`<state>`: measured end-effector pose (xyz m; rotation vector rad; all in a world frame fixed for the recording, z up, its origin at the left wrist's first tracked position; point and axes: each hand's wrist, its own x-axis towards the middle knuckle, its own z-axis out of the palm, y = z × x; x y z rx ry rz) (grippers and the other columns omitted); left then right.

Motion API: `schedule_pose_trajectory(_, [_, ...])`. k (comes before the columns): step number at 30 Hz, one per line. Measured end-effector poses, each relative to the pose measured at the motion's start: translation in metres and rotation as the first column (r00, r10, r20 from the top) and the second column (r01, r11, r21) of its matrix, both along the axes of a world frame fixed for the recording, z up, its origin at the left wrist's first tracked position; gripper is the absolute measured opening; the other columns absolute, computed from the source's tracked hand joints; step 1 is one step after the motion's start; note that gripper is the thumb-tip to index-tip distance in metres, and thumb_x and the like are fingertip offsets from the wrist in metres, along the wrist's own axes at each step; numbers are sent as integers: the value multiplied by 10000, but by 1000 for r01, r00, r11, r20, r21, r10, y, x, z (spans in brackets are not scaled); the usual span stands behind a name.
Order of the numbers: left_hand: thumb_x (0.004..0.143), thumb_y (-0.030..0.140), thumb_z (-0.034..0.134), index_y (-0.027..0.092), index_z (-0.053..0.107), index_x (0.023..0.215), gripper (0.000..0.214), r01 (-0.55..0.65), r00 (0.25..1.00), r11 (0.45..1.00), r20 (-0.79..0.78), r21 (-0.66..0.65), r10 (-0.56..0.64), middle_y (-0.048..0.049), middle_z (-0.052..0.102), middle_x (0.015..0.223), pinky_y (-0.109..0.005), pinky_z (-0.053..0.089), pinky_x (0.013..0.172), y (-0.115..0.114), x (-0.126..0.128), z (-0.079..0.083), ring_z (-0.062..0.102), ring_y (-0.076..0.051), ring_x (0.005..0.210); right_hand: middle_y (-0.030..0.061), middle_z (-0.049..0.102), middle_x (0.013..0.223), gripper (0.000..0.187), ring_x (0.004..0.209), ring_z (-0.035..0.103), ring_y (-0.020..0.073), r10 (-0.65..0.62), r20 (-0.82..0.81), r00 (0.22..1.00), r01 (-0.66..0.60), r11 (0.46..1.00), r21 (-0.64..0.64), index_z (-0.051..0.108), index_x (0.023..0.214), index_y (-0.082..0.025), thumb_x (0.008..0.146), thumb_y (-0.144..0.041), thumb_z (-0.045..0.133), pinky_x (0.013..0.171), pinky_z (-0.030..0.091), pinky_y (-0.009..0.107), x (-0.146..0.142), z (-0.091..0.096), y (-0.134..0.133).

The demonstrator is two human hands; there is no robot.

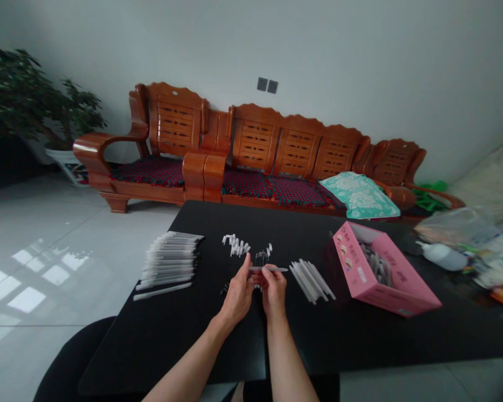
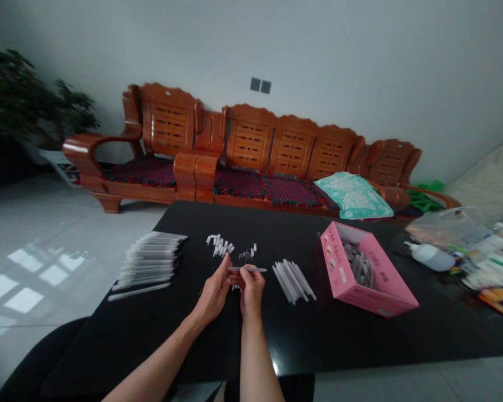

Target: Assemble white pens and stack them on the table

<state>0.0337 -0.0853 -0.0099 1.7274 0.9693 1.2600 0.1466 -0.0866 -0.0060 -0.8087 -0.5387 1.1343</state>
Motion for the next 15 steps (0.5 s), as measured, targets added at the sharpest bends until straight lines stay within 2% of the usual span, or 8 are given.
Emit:
schedule_pose_trajectory(4, [898, 150, 416, 225, 204, 1499, 642, 71, 994, 997, 81, 7, -71, -97, 338, 1514, -389, 357, 1087, 3, -3, 5, 431, -217, 1318, 38, 734, 658, 258, 504, 688, 185, -3, -75, 997, 3, 1000, -7, 583, 865, -166, 685, -238, 752, 459, 554, 254, 5, -2, 1])
schedule_pose_trajectory(7, [895, 153, 423, 219, 210, 1498, 643, 48, 992, 999, 118, -9, -47, -111, 414, 1469, -384, 387, 1065, 10, -13, 13, 458, -215, 1297, 61, 743, 677, 259, 539, 700, 184, -14, -113, 993, 13, 1000, -9, 587, 870, -161, 690, -248, 750, 475, 566, 251, 9, -5, 2])
schedule_pose_trajectory(10, [888, 163, 441, 202, 406, 1415, 530, -60, 998, 998, 28, 23, 59, -101, 570, 1327, -348, 436, 1008, 22, -33, 18, 560, -204, 1188, 64, 745, 679, 241, 556, 704, 181, -10, -134, 991, 10, 1000, 2, 595, 863, -158, 696, -246, 744, 495, 577, 256, 11, -7, 3])
schedule_pose_trajectory(12, [881, 184, 465, 190, 593, 1237, 379, -167, 980, 984, -98, 55, 172, -88, 659, 1165, -321, 485, 911, 31, -51, 19, 636, -198, 1030, 62, 745, 680, 228, 562, 706, 180, 2, -142, 990, -1, 1000, 12, 600, 862, -157, 700, -238, 739, 505, 581, 259, 11, -7, 3])
schedule_pose_trajectory(15, [848, 203, 526, 187, 704, 984, 225, -224, 934, 972, -268, 68, 235, -55, 702, 923, -291, 503, 760, 43, -73, 17, 656, -187, 824, 58, 744, 683, 210, 566, 708, 179, 22, -139, 990, -18, 999, 29, 604, 866, -155, 715, -229, 728, 511, 585, 264, 10, -7, 3])
